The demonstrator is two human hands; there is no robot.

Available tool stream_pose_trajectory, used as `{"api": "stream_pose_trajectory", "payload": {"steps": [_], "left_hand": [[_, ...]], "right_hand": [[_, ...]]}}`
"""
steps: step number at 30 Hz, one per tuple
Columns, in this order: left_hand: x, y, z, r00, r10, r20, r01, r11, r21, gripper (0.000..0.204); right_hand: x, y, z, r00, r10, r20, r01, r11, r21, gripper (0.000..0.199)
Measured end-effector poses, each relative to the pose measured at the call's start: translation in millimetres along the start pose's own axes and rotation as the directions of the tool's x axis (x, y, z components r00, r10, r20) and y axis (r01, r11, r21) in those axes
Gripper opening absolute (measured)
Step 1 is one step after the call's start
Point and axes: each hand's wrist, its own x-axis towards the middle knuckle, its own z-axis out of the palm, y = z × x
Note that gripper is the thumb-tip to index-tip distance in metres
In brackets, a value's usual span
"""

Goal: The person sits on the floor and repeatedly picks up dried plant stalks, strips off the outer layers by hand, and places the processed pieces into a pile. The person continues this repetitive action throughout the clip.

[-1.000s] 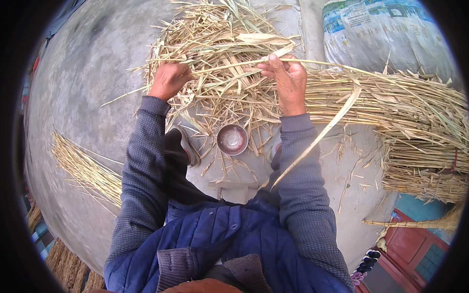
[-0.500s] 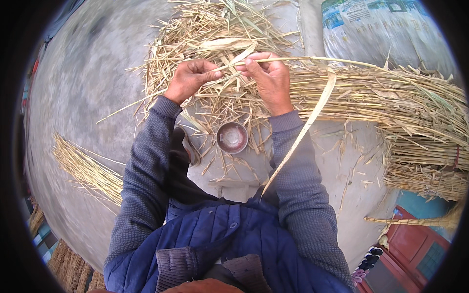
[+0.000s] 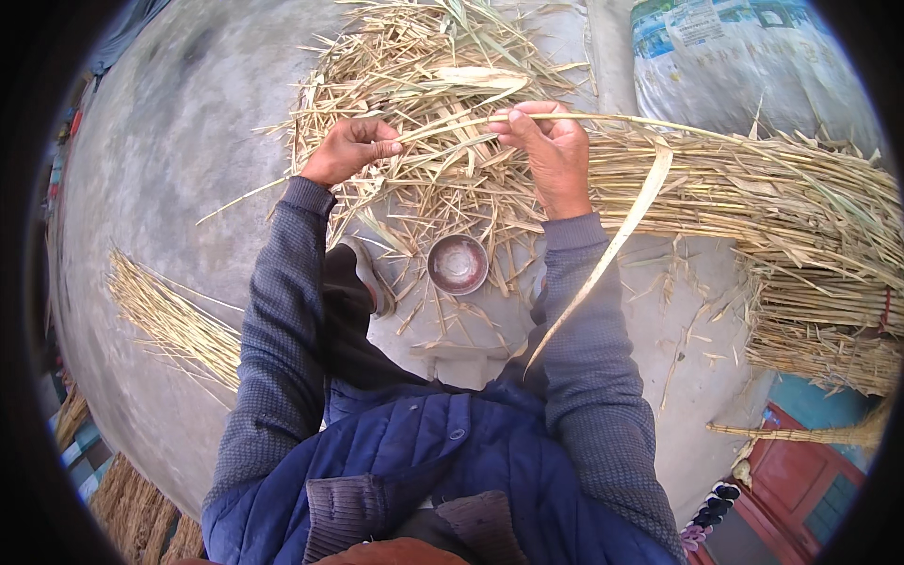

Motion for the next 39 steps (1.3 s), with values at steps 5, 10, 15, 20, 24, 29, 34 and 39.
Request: {"api": "stream_pose_trajectory", "payload": {"steps": [5, 10, 15, 20, 24, 29, 34, 39], "left_hand": [[3, -20, -22, 0.975, 0.025, -0.223, -0.098, 0.94, -0.326, 0.021], [4, -46, -47, 0.901, 0.054, -0.43, -0.12, 0.984, -0.128, 0.017], [1, -34, -31, 0.714, 0.594, -0.372, -0.075, 0.593, 0.802, 0.019], [5, 14, 18, 0.694, 0.69, -0.207, -0.472, 0.653, 0.593, 0.019], [7, 26, 41, 0.702, 0.699, -0.133, -0.498, 0.616, 0.61, 0.018], [1, 7, -1, 0.896, 0.432, -0.1, -0.325, 0.795, 0.513, 0.021], [-10, 4, -15, 0.967, 0.242, -0.077, -0.188, 0.888, 0.421, 0.031], [-2, 19, 35, 0.919, 0.371, -0.136, -0.323, 0.904, 0.28, 0.03]], "right_hand": [[0, 2, -1, 0.999, -0.046, -0.021, 0.047, 0.999, 0.028, 0.021], [1, -3, -7, 0.996, -0.028, -0.089, 0.024, 0.999, -0.049, 0.021], [3, 3, -1, 0.989, -0.084, -0.122, 0.071, 0.991, -0.112, 0.024], [5, 13, 16, 0.993, -0.039, -0.116, 0.018, 0.983, -0.18, 0.028], [4, 20, 31, 0.996, 0.089, 0.022, -0.086, 0.991, -0.1, 0.025], [5, 1, 4, 0.999, 0.035, -0.029, -0.038, 0.993, -0.116, 0.026], [5, -5, -4, 0.998, 0.007, -0.069, -0.01, 0.999, -0.045, 0.026], [-1, 6, 20, 0.999, 0.032, 0.026, -0.031, 0.999, -0.039, 0.026]]}}
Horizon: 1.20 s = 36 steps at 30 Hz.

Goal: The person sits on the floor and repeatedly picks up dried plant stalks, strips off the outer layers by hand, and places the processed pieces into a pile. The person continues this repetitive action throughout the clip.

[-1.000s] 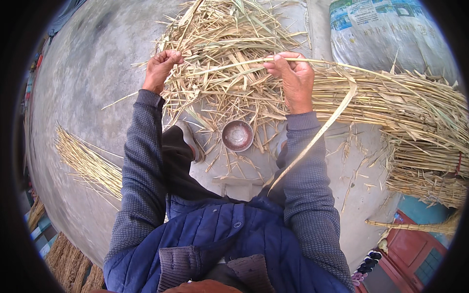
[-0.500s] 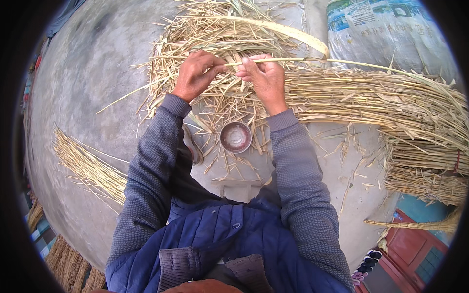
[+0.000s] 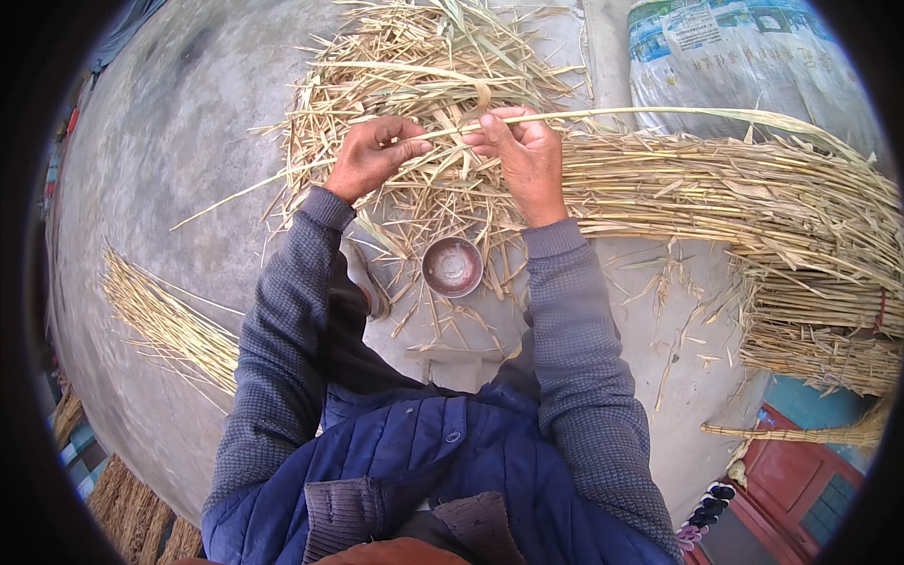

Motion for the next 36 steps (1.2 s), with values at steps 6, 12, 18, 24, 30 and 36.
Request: {"api": "stream_pose_trajectory", "payload": {"steps": [6, 12, 18, 24, 30, 36], "left_hand": [[4, 10, 6, 0.98, -0.2, -0.016, 0.185, 0.931, -0.313, 0.019], [11, -16, -45, 0.885, -0.268, -0.379, 0.011, 0.828, -0.561, 0.02], [2, -49, -45, 0.952, 0.131, -0.279, 0.092, 0.744, 0.662, 0.028], [14, -3, 5, 0.927, 0.308, -0.213, -0.238, 0.924, 0.301, 0.021], [12, -1, -23, 0.99, 0.143, 0.005, -0.141, 0.972, 0.185, 0.023], [2, 5, -43, 0.995, 0.064, -0.071, -0.049, 0.979, 0.198, 0.026]], "right_hand": [[-3, 2, 4, 1.0, -0.014, -0.024, 0.014, 1.0, -0.024, 0.024], [1, 8, -9, 0.99, 0.0, -0.143, -0.02, 0.99, -0.141, 0.025], [-1, 11, -8, 0.993, 0.075, -0.087, -0.08, 0.996, -0.05, 0.027], [3, 21, 11, 0.99, 0.133, -0.053, -0.131, 0.99, 0.044, 0.028], [7, 12, -3, 0.989, 0.125, -0.083, -0.114, 0.986, 0.119, 0.028], [3, 1, -11, 0.989, 0.111, -0.098, -0.094, 0.982, 0.166, 0.024]]}}
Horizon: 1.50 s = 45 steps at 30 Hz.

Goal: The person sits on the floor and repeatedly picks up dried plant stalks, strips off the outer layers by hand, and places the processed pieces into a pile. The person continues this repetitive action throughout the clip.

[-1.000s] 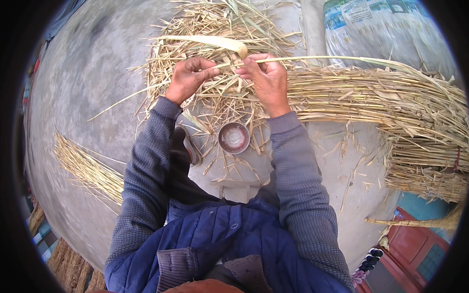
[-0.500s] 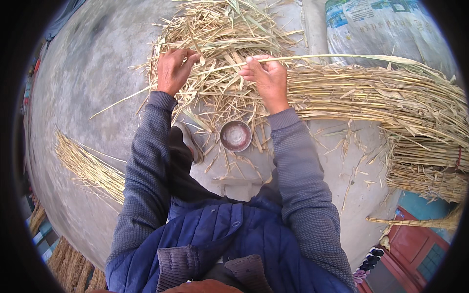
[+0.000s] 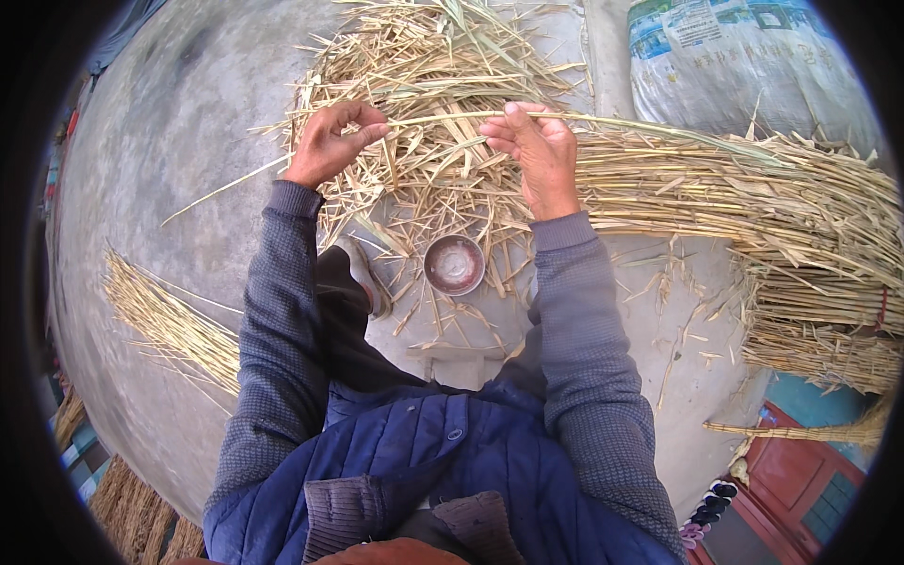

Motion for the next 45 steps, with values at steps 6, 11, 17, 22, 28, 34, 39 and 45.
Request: {"api": "stream_pose_trajectory", "payload": {"steps": [6, 11, 17, 22, 28, 34, 39, 45], "left_hand": [[5, 18, 55, 0.94, 0.276, -0.199, -0.256, 0.959, 0.119, 0.02], [3, 19, 51, 0.932, 0.242, -0.271, -0.249, 0.968, 0.008, 0.019], [9, 5, -12, 0.873, -0.25, -0.419, 0.03, 0.885, -0.465, 0.017], [7, 1, 10, 0.954, 0.233, -0.188, -0.146, 0.911, 0.387, 0.038], [8, 13, 44, 0.969, 0.238, -0.067, -0.23, 0.966, 0.115, 0.019], [-2, -6, 12, 0.988, 0.022, 0.154, -0.03, 0.998, 0.051, 0.017], [-9, -12, 4, 0.962, -0.111, 0.248, 0.107, 0.994, 0.03, 0.024], [-4, 14, 54, 0.993, -0.077, 0.094, 0.09, 0.986, -0.14, 0.027]], "right_hand": [[-8, 15, 24, 0.997, 0.038, 0.062, -0.04, 0.999, 0.03, 0.021], [-9, 16, 24, 0.999, 0.002, 0.048, -0.002, 1.0, -0.006, 0.024], [-3, 15, 12, 1.0, 0.004, -0.002, -0.004, 0.999, -0.053, 0.024], [-2, 22, 17, 0.998, 0.028, 0.057, -0.024, 0.997, -0.07, 0.023], [-2, 21, 20, 0.996, 0.054, 0.066, -0.051, 0.998, -0.037, 0.025], [0, 2, -1, 0.999, 0.042, -0.022, -0.043, 0.998, -0.035, 0.021], [-2, 2, -2, 0.999, 0.03, -0.027, -0.031, 0.999, -0.041, 0.02], [-6, 11, 10, 0.999, 0.024, -0.026, -0.024, 0.999, -0.029, 0.018]]}}
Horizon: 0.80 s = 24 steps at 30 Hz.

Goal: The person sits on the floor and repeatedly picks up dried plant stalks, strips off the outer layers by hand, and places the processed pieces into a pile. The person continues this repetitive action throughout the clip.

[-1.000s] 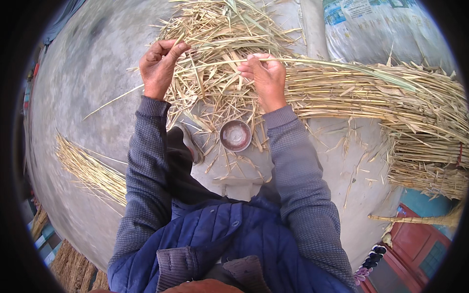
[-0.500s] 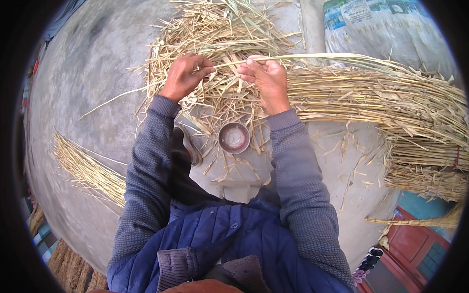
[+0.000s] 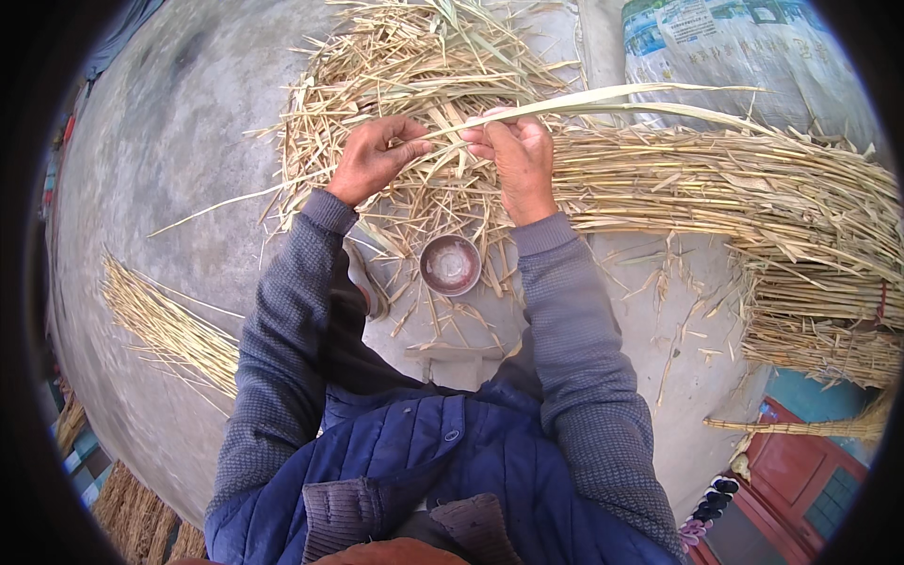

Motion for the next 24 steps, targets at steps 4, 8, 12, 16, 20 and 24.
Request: {"api": "stream_pose_trajectory", "payload": {"steps": [4, 8, 12, 16, 20, 24], "left_hand": [[5, 3, 20, 0.993, 0.033, -0.115, -0.043, 0.995, -0.094, 0.025], [5, 0, 18, 0.996, -0.019, -0.087, 0.002, 0.98, -0.197, 0.023], [4, 0, 11, 0.975, -0.207, -0.085, 0.164, 0.919, -0.358, 0.019], [8, -8, -17, 0.951, -0.176, -0.255, -0.007, 0.81, -0.587, 0.019], [9, -30, -61, 0.857, -0.264, -0.443, 0.019, 0.875, -0.484, 0.019], [2, -35, -66, 0.876, 0.156, -0.457, 0.224, 0.708, 0.67, 0.041]], "right_hand": [[-2, 4, 8, 1.0, 0.018, 0.007, -0.017, 0.999, -0.031, 0.019], [-1, 6, 11, 1.0, 0.025, 0.008, -0.024, 0.998, -0.051, 0.018], [-2, 14, 13, 1.0, 0.026, 0.016, -0.026, 1.0, -0.012, 0.017], [2, 18, 3, 0.997, 0.015, -0.075, -0.015, 1.0, -0.006, 0.015], [8, 14, -9, 0.995, -0.038, -0.097, 0.035, 0.999, -0.041, 0.011], [6, 13, -6, 0.999, -0.036, -0.016, 0.035, 0.998, -0.051, 0.011]]}}
